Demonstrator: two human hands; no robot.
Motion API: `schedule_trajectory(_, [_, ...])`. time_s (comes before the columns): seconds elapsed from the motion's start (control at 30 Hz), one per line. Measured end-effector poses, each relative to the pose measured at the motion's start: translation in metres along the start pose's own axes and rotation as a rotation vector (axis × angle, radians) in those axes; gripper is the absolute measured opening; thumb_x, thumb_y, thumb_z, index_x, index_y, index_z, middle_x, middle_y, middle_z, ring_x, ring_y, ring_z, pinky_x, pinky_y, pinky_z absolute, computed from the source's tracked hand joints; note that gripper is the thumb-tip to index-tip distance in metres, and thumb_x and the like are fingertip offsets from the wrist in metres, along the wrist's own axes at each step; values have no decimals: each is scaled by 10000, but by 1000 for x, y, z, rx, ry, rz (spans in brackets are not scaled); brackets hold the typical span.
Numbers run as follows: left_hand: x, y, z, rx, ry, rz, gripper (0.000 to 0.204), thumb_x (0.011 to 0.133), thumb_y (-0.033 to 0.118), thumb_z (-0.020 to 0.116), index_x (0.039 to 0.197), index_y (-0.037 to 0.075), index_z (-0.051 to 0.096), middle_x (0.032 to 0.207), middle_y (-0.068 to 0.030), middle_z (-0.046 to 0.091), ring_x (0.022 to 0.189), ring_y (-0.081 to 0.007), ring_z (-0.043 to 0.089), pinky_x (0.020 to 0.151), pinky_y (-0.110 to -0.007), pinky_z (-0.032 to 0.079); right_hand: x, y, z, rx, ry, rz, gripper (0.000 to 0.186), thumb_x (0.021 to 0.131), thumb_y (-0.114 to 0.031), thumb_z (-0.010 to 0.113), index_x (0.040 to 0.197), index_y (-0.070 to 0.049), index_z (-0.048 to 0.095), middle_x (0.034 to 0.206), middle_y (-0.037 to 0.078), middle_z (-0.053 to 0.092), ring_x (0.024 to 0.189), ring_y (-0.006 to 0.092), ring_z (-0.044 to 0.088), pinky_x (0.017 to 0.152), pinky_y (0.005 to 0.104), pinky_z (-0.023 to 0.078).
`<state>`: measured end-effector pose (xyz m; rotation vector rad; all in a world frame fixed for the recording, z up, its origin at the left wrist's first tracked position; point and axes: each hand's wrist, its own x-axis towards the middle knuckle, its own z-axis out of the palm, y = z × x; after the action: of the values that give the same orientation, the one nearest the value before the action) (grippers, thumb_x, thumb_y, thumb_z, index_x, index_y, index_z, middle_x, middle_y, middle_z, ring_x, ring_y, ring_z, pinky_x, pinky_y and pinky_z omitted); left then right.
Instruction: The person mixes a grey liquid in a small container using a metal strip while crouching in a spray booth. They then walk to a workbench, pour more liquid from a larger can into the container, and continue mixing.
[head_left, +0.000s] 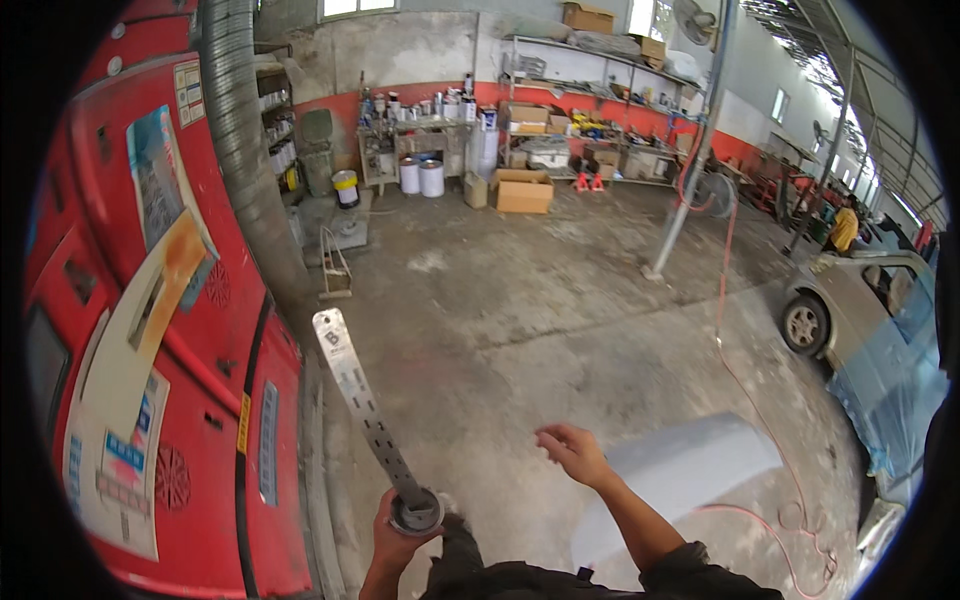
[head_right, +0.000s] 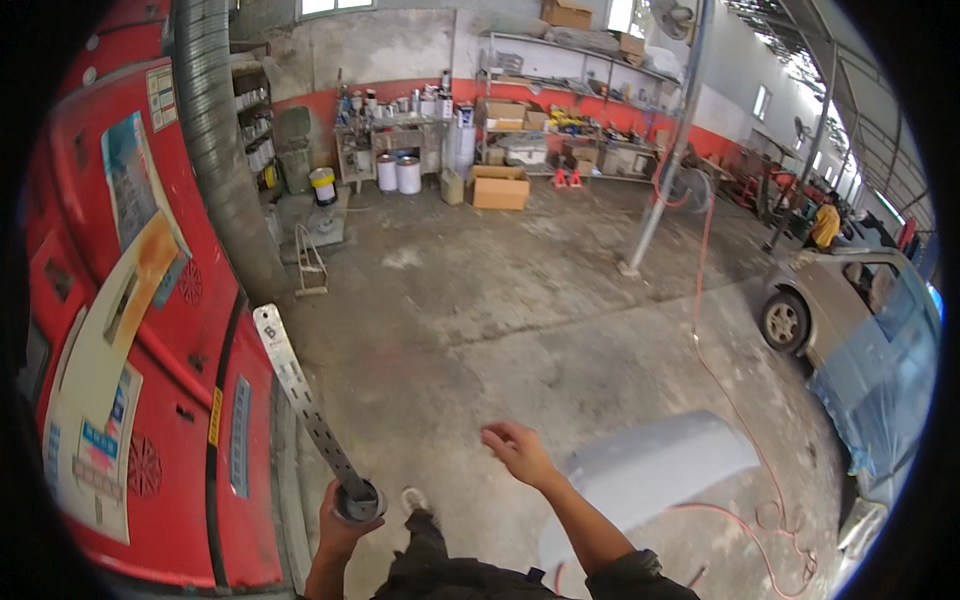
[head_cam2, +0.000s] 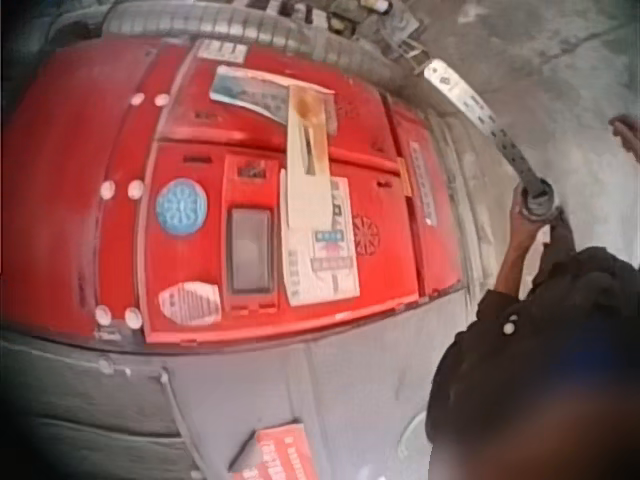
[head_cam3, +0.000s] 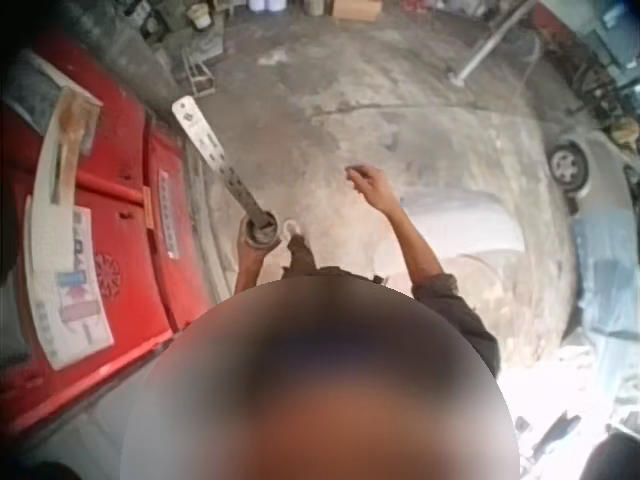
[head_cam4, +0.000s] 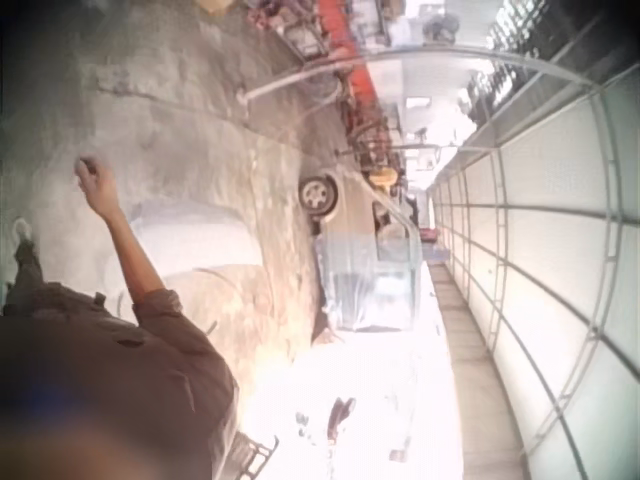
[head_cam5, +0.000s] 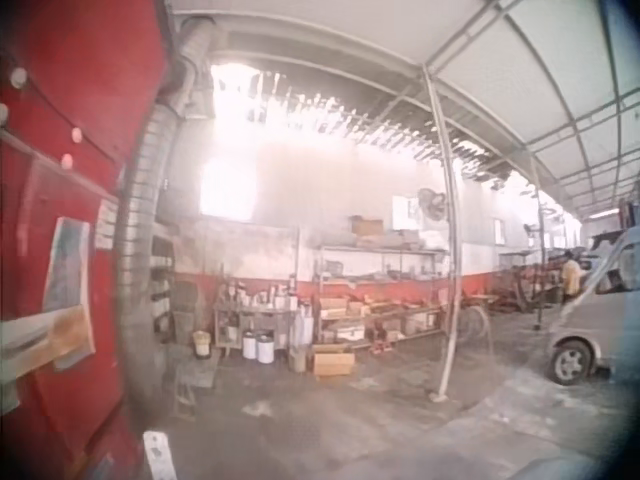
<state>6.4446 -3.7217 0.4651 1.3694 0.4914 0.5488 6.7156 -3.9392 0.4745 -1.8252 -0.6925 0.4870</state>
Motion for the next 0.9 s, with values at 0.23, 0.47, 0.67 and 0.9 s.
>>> schedule_trajectory(0.23, [280, -11, -42, 56, 92, 83, 832, 579, -73, 894, 1304, 33, 501, 1190, -67, 633, 1116, -188, 616, 990, -347, 497, 93, 368, -50, -549, 16, 628, 392, 881, -433, 620, 861, -52, 713, 909, 222, 702, 886, 463, 647, 739, 551, 513])
schedule_trajectory(0.47, [573, 19, -26, 4, 70, 185, 852, 589, -63, 887, 1329, 50, 479, 1205, -47, 600, 1121, -170, 596, 994, -337, 487, 97, 396, -56, 131, 398, 1376, 78, 792, -188, 677, 860, -151, 669, 762, 57, 705, 633, 230, 669, 524, 411, 520])
schedule_trajectory(0.67, [802, -20, 1, -24, 90, 215, 901, 565, -44, 902, 1347, 52, 465, 1206, -50, 599, 1120, -182, 597, 993, -345, 484, 379, 406, -84, -604, -507, 859, 67, 827, -135, 660, 879, -94, 669, 753, 97, 695, 607, 237, 665, 507, 413, 532])
schedule_trajectory(0.9, [1011, -12, 34, -50, 221, 179, 909, 576, -37, 908, 1362, 38, 457, 1214, -62, 600, 1106, -195, 602, 983, -342, 486, 834, 344, -145, 158, 269, 814, 163, 889, -138, 637, 927, 1, 713, 788, 89, 705, 644, 165, 666, 545, 306, 547])
